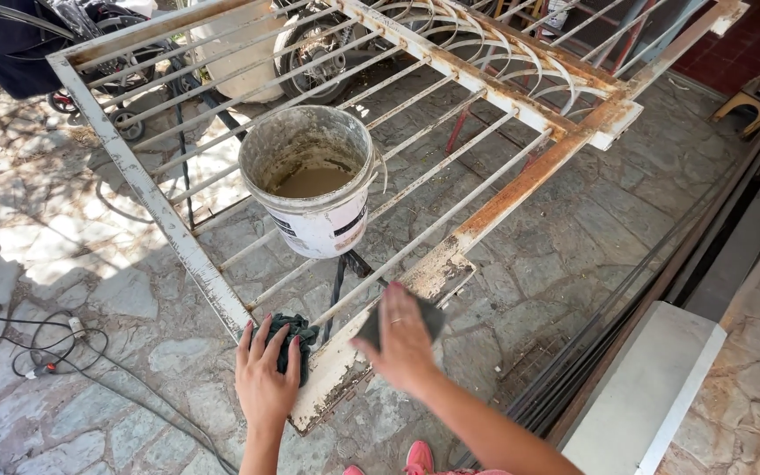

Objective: The person uses a sanding block to remove rust and old paint from a metal frame. They hold a cloth in the other hand and occasionally wipe the surface. The person dips the sanding block into a bucket of liquid and continues sanding the frame.

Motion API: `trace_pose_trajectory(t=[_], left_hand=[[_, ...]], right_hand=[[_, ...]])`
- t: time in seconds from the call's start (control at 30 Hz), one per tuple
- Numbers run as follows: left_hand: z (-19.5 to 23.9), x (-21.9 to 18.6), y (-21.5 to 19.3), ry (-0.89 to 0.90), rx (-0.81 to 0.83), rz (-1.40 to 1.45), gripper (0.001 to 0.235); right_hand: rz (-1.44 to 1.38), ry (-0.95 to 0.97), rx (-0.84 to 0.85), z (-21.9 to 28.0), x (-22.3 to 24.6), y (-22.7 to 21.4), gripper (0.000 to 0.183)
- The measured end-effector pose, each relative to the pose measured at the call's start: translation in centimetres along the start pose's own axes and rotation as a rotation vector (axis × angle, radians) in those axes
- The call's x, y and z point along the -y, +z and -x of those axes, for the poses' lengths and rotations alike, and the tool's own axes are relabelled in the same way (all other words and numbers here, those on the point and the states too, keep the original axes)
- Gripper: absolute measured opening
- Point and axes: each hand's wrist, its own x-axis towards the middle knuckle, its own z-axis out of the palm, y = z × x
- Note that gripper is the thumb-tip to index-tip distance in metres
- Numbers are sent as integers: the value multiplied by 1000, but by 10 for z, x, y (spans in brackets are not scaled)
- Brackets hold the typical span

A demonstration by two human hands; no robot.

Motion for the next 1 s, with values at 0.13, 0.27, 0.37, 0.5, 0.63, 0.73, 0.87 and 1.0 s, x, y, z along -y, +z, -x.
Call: trace_pose_trajectory(t=[0.13,0.27,0.37,0.5,0.63,0.73,0.87,1.0], left_hand=[[-2,-1,-2,-6,37,-1,31],[0,-3,-2,2,-15,8,27],[-1,-1,-3,9,-11,13,27],[0,-2,-3,-6,-2,8,28],[-1,-4,-5,9,-8,26,27],[2,-5,-5,-11,1,7,29],[0,-1,-3,-14,20,-3,32],[1,-4,-6,-6,3,-10,30]], right_hand=[[-184,223,243,-44,-76,35,99],[-299,346,440,-41,-16,-14,99],[-222,-37,346,-5,8,-2,99],[-269,251,350,-18,-54,8,97],[-203,428,381,-46,-72,16,99],[-135,223,313,-4,-47,31,99],[-148,350,399,-19,-80,27,89],[-161,384,386,-24,-77,29,98]])
